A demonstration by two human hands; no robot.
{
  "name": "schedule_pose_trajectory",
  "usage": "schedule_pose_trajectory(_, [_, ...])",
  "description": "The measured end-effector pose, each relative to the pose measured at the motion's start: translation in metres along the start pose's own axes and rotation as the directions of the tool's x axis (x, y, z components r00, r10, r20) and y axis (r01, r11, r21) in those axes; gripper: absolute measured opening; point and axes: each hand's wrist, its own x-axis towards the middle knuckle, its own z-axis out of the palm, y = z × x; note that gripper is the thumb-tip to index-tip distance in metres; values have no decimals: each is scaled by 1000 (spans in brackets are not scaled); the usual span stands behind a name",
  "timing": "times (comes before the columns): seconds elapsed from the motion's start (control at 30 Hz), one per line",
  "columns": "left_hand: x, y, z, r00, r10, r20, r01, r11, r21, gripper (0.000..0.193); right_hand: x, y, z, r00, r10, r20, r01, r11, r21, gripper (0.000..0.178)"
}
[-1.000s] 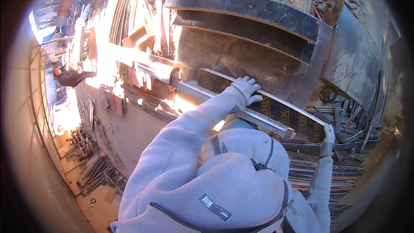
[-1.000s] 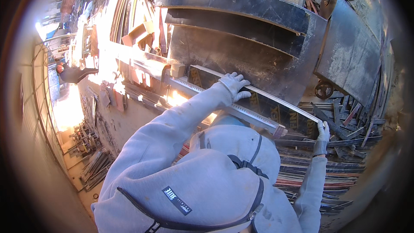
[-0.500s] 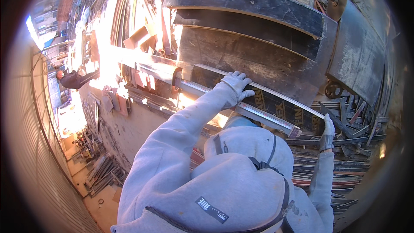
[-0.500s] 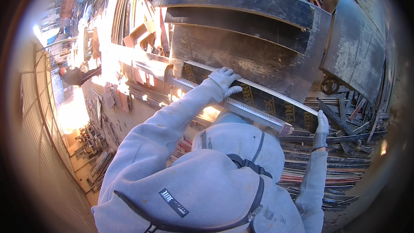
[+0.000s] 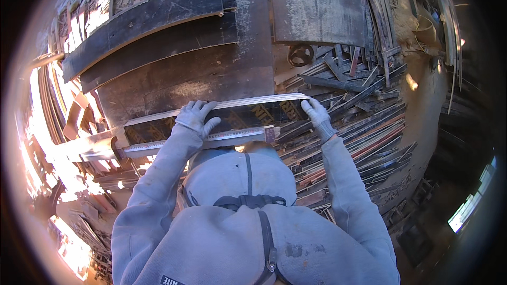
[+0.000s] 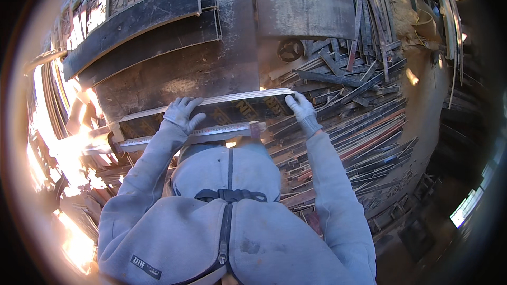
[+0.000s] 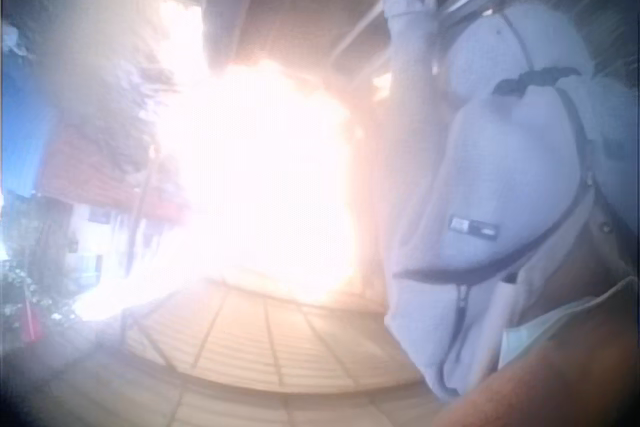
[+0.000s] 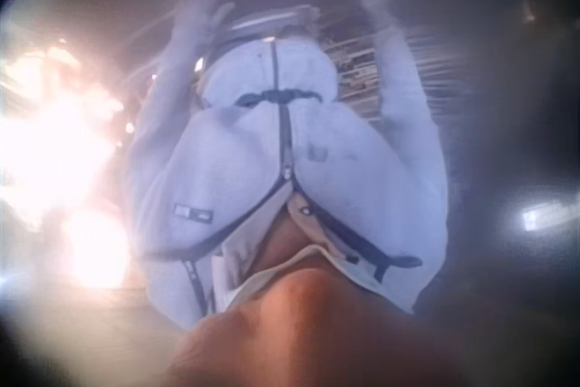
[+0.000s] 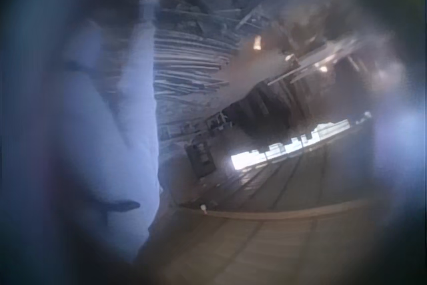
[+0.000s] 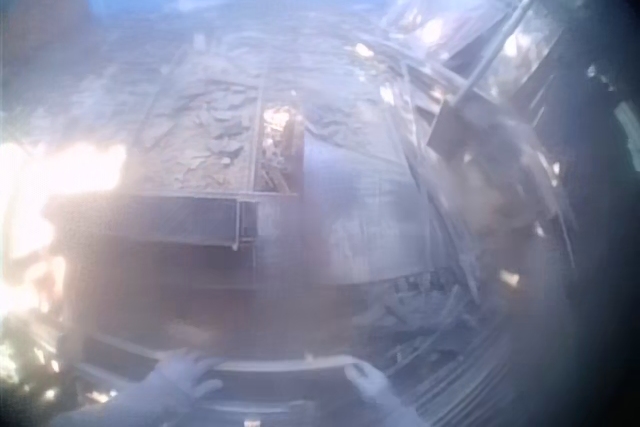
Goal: The person repeatedly places thin wooden strips onto a manual cutting machine, aligns them against a guide, and cuts them to length. The cut pieces are stacked on the table while the process continues.
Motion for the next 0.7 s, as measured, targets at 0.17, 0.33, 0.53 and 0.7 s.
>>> schedule_pose_trajectory(0.17, [3, -6, 2, 1000, 8, 25, -9, 1000, 30, 61, -9, 0, 23, 992, 46, -114, -79, 948, -307, 50])
schedule_pose_trajectory(0.33, [11, -5, 1, 996, -26, 83, 20, 997, 69, 64, -11, -8, 10, 1000, -6, -16, 0, 924, -383, 53])
schedule_pose_trajectory(0.53, [13, -6, 1, 992, -72, 104, 60, 992, 115, 64, -11, -39, 0, 997, 69, 44, -38, 870, -491, 59])
schedule_pose_trajectory(0.7, [12, -12, 7, 994, -71, 85, 59, 990, 130, 68, -10, -36, 5, 996, 69, 56, -39, 903, -428, 66])
